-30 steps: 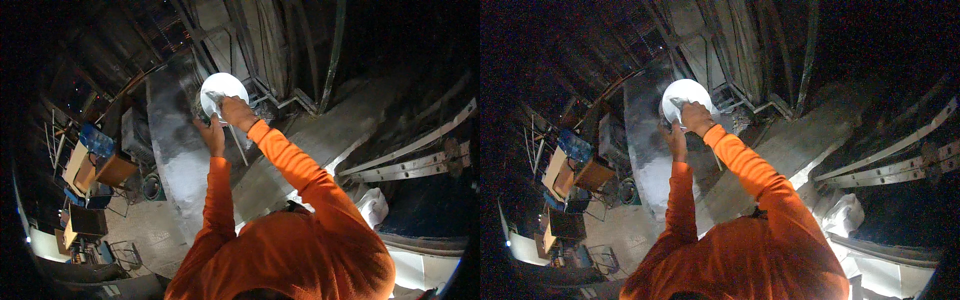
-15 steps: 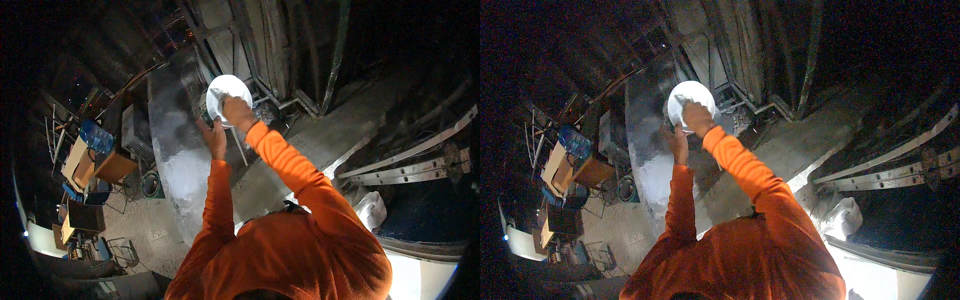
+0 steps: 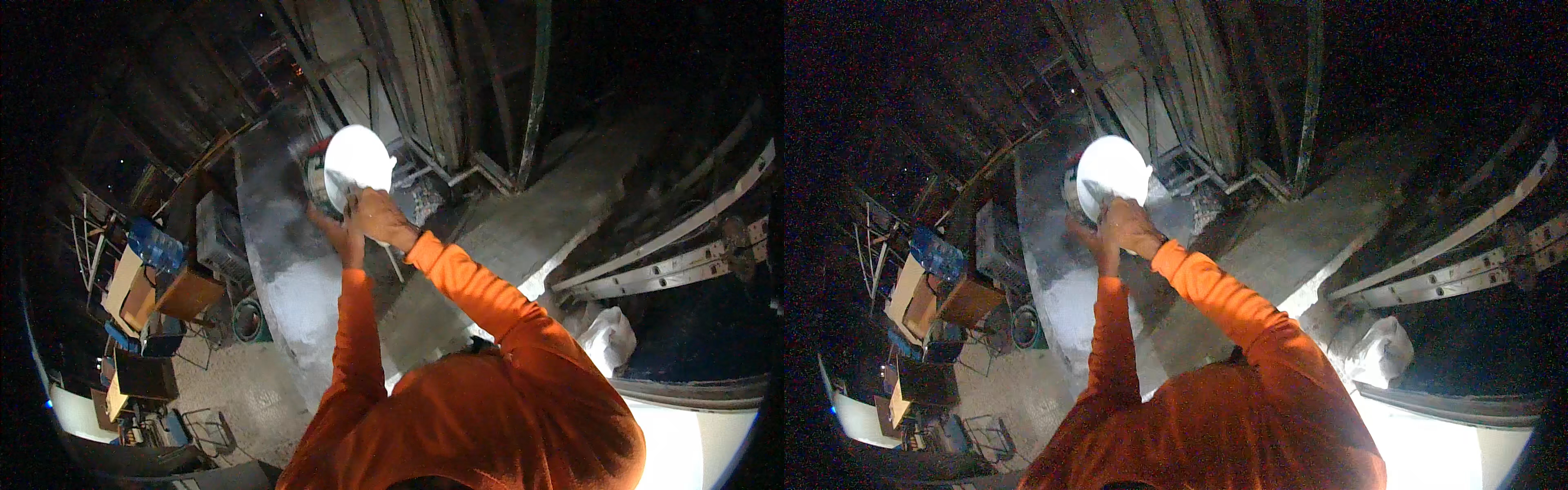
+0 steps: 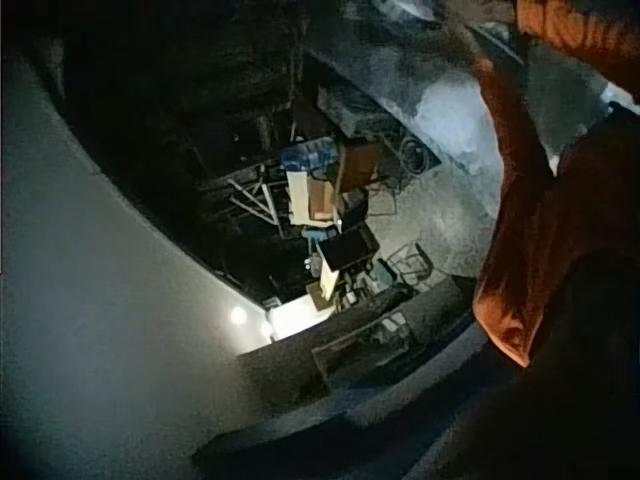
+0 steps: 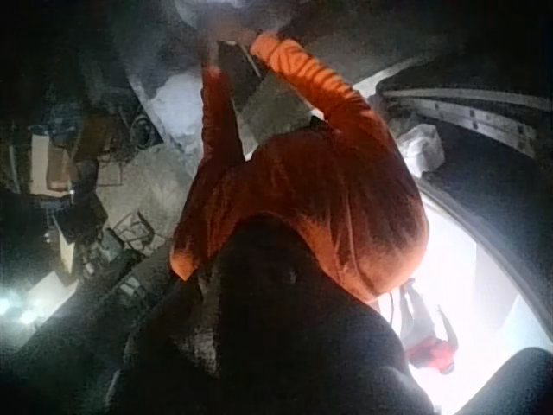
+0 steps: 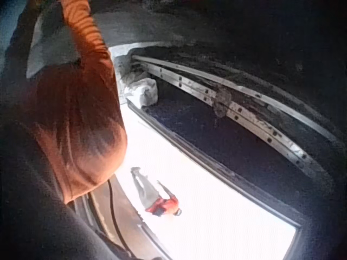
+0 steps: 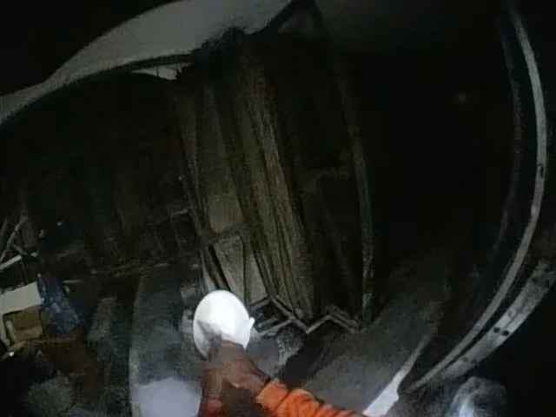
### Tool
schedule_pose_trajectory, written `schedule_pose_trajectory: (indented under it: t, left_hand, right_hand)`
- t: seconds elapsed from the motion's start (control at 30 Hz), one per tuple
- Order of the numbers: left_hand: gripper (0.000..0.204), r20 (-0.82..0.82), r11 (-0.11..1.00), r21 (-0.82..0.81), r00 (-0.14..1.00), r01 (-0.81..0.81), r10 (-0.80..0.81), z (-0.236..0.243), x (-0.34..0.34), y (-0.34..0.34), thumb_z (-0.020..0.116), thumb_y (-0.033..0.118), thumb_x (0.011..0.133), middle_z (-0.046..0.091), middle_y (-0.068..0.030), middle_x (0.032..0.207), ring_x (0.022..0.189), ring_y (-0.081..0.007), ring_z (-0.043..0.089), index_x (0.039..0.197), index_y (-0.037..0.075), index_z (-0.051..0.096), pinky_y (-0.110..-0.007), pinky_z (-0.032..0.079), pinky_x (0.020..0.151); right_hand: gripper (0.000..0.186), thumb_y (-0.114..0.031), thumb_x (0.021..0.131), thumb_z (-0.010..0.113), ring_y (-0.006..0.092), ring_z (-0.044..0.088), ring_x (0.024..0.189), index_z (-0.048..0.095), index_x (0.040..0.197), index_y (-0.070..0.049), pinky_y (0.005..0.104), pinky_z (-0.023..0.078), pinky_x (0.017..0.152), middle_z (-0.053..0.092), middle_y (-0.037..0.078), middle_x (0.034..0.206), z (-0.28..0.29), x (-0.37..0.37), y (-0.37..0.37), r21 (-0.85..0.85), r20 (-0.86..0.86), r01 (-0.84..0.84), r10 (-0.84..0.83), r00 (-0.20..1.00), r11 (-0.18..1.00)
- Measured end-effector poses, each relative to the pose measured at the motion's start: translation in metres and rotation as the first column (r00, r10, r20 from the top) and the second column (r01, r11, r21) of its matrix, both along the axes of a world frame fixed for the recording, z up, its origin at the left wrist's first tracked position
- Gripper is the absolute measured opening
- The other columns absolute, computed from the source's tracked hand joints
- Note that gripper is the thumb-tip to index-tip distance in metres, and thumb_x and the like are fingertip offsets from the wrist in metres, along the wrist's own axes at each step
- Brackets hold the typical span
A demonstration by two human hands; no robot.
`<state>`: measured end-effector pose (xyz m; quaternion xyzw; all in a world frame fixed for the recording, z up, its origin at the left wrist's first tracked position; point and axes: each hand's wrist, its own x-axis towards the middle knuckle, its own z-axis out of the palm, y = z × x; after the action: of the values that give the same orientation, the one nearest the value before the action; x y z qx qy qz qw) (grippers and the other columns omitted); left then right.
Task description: The person opens a red paint bucket and uses a metal scraper to mix the white paint inside. They scrape the sides and bottom of the bucket repeatedly to blend the contents. The person then carries the bucket and scraper into a darker area and continues mixing.
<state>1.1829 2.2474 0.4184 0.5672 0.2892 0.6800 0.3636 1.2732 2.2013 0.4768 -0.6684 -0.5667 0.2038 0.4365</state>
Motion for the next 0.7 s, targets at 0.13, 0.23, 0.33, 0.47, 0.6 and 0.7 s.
schedule_pose_trajectory:
  t: [0.13, 0.23, 0.33, 0.47, 0.6, 0.7]
  left_hand:
    - [0.085, -0.179, 0.986, 0.002, 0.97, -0.167, 0.165, -0.018, -0.008, 0.007, 0.07, 0.006, 0.084, 0.034, -0.0239, 0.149, 0.138, -0.0318, 0.038, 0.152, -0.002, 0.019, -0.042, 0.029, 0.118]
    - [0.085, -0.216, 0.987, -0.035, 0.966, -0.156, 0.145, -0.015, 0.001, -0.008, 0.07, 0.008, 0.086, 0.03, -0.024, 0.152, 0.139, -0.0321, 0.036, 0.152, -0.002, 0.017, -0.042, 0.028, 0.117]
    - [0.082, -0.124, 0.982, -0.057, 0.977, -0.181, 0.173, -0.028, -0.016, 0.009, 0.067, 0.009, 0.087, 0.029, -0.0251, 0.152, 0.143, -0.0332, 0.031, 0.15, -0.006, 0.017, -0.043, 0.024, 0.119]
    - [0.082, -0.162, 0.983, 0.116, 0.973, -0.145, 0.163, -0.011, -0.011, 0.002, 0.067, 0.008, 0.086, 0.031, -0.025, 0.15, 0.142, -0.034, 0.031, 0.149, -0.006, 0.018, -0.044, 0.023, 0.12]
    - [0.083, -0.211, 0.968, 0.097, 0.946, -0.229, 0.245, -0.009, -0.017, 0.001, 0.067, 0.005, 0.082, 0.034, -0.0255, 0.148, 0.14, -0.0348, 0.034, 0.15, -0.005, 0.019, -0.043, 0.023, 0.12]
    - [0.085, -0.094, 0.972, 0.19, 0.983, -0.14, 0.16, -0.003, -0.016, 0.02, 0.068, 0.004, 0.081, 0.036, -0.0258, 0.147, 0.141, -0.0357, 0.033, 0.15, -0.005, 0.019, -0.043, 0.023, 0.12]
  right_hand:
    - [0.033, -0.023, 0.087, 0.065, 0.0474, 0.068, 0.1, 0.07, 0.105, 0.004, 0.0499, 0.054, 0.09, 0.07, 0.029, 0.102, -0.007, 0.005, 0.026, 0.073, 0.033, 0.053, -0.055, 0.998, 0.996]
    - [0.033, -0.027, 0.093, 0.057, 0.0467, 0.068, 0.097, 0.072, 0.108, -0.001, 0.0497, 0.056, 0.088, 0.07, 0.029, 0.101, -0.007, 0.032, 0.046, 0.081, 0.028, 0.182, -0.185, 0.982, 0.98]
    - [0.034, -0.023, 0.087, 0.061, 0.0472, 0.067, 0.105, 0.069, 0.106, 0.005, 0.0515, 0.053, 0.094, 0.069, 0.031, 0.108, -0.002, 0.014, 0.026, -0.074, -0.089, 0.023, -0.03, 0.996, 0.997]
    - [0.034, -0.021, 0.085, 0.063, 0.0455, 0.066, 0.11, 0.069, 0.106, 0.005, 0.0517, 0.052, 0.097, 0.068, 0.031, 0.112, 0.015, 0.007, 0.015, -0.027, -0.051, 0.017, -0.019, 0.999, 0.999]
    - [0.033, -0.022, 0.085, 0.064, 0.0434, 0.067, 0.108, 0.071, 0.105, 0.004, 0.0527, 0.053, 0.093, 0.067, 0.032, 0.116, 0.017, 0.02, 0.031, -0.09, -0.068, -0.063, 0.057, 0.996, 0.994]
    - [0.038, -0.034, 0.097, 0.056, 0.0444, 0.072, 0.081, 0.07, 0.115, -0.003, 0.0502, 0.057, 0.077, 0.071, 0.024, 0.082, -0.034, -0.007, 0.033, 0.196, 0.079, 0.087, -0.104, 0.991, 0.977]
